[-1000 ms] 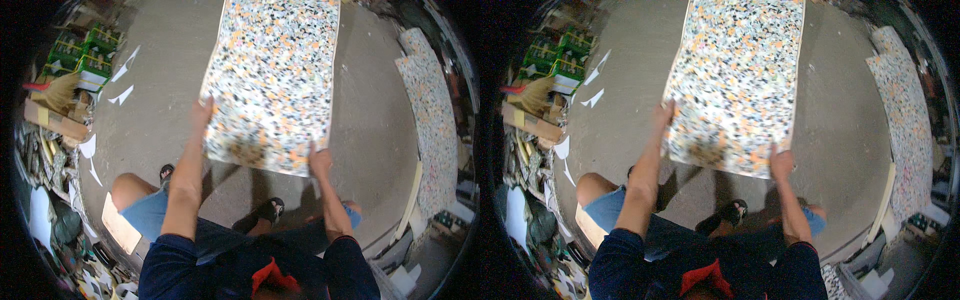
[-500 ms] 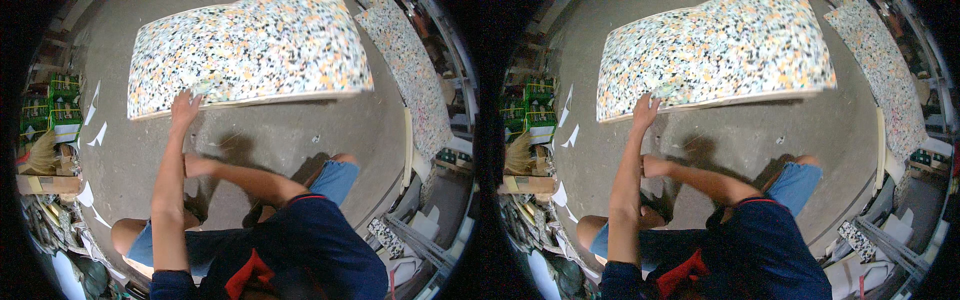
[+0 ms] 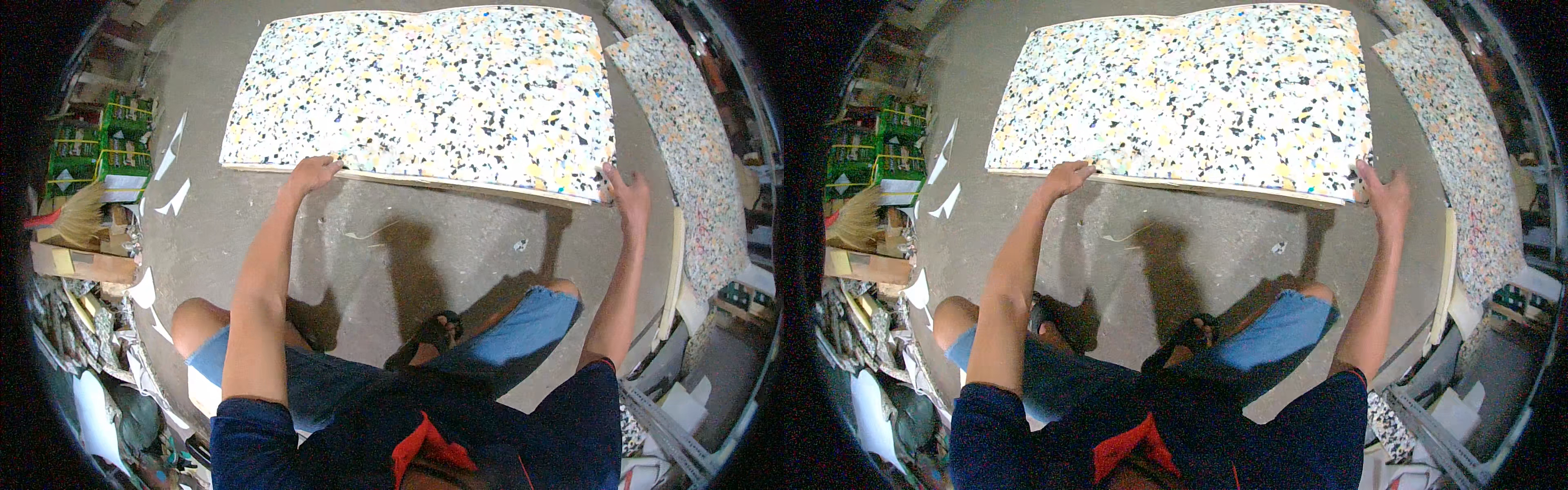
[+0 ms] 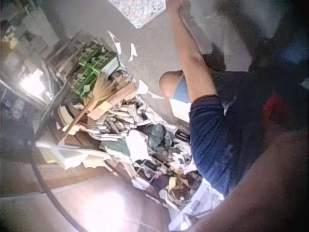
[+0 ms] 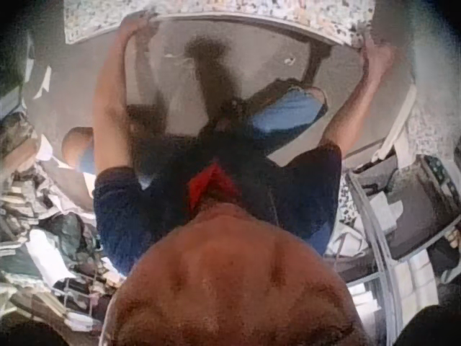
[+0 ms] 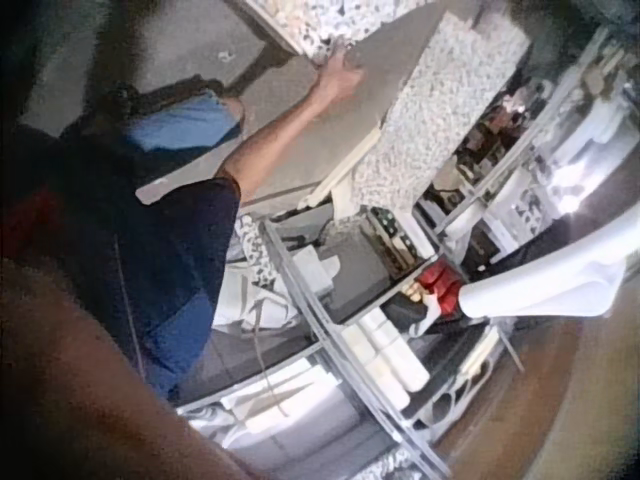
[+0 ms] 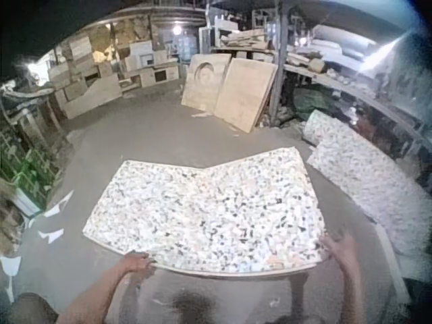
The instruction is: The person positions a speckled board on the floor, marks it with a pen and ruler, then uses a hand saw to cut along the marked line. The cut piece is separated and set aside.
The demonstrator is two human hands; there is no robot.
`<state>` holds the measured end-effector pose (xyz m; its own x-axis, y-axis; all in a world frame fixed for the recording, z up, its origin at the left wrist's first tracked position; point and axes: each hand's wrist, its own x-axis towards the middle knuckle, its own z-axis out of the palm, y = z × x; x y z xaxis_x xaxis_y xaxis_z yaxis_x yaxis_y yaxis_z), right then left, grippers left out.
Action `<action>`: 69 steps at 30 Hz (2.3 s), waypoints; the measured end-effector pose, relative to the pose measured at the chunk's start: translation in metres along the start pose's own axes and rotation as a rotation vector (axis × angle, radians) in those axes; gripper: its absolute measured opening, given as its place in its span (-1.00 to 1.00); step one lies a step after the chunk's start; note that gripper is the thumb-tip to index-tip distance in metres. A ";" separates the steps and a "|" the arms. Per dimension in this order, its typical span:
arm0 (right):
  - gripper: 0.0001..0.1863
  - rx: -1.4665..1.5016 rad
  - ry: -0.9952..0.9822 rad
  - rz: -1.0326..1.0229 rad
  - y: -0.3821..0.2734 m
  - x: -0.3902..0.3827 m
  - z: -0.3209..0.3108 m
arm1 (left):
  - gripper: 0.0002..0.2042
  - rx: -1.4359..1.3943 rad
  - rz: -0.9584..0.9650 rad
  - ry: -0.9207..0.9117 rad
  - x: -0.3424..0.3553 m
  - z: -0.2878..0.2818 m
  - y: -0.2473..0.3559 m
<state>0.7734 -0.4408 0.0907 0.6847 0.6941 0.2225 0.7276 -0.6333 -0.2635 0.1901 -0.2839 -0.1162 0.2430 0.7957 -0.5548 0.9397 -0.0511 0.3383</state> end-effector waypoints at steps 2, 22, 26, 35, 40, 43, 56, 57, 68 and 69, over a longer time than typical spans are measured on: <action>-0.16 0.329 -0.341 0.263 0.015 0.000 0.013 | -0.33 0.098 -0.001 -0.069 0.006 -0.015 0.006; 0.03 0.870 -0.251 0.623 0.014 -0.083 0.063 | -0.26 0.435 0.337 0.300 0.133 -0.062 -0.087; 0.00 0.911 -0.300 0.716 0.008 -0.081 0.064 | -0.27 0.458 0.364 0.348 0.130 -0.059 -0.089; -0.14 1.115 -0.268 0.816 0.005 -0.080 0.049 | -0.24 0.399 0.361 0.320 0.124 -0.058 -0.098; -0.20 -0.134 0.152 0.438 -0.122 -0.050 0.034 | -0.27 0.353 0.402 0.305 0.151 -0.081 -0.022; -0.26 -0.166 -0.088 -0.132 -0.252 -0.023 0.126 | -0.34 0.186 0.552 0.450 0.218 -0.092 0.049; -0.02 -0.401 -0.482 -0.753 -0.363 0.043 0.346 | -0.29 0.338 0.705 0.538 0.315 -0.103 0.117; -0.02 -0.444 -0.549 -0.751 -0.366 0.044 0.345 | -0.30 0.376 0.783 0.545 0.333 -0.109 0.125; 0.06 -0.026 -0.486 -0.541 -0.360 0.004 0.331 | -0.33 0.231 0.523 0.314 0.394 -0.131 0.110; 0.04 -0.014 -0.592 -0.515 -0.355 -0.001 0.331 | -0.32 0.189 0.507 0.312 0.396 -0.133 0.106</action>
<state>0.5006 -0.1032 -0.1264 0.1271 0.9661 -0.2248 0.9507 -0.1833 -0.2503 0.3544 0.1064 -0.1990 0.6149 0.7819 -0.1024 0.7591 -0.5518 0.3454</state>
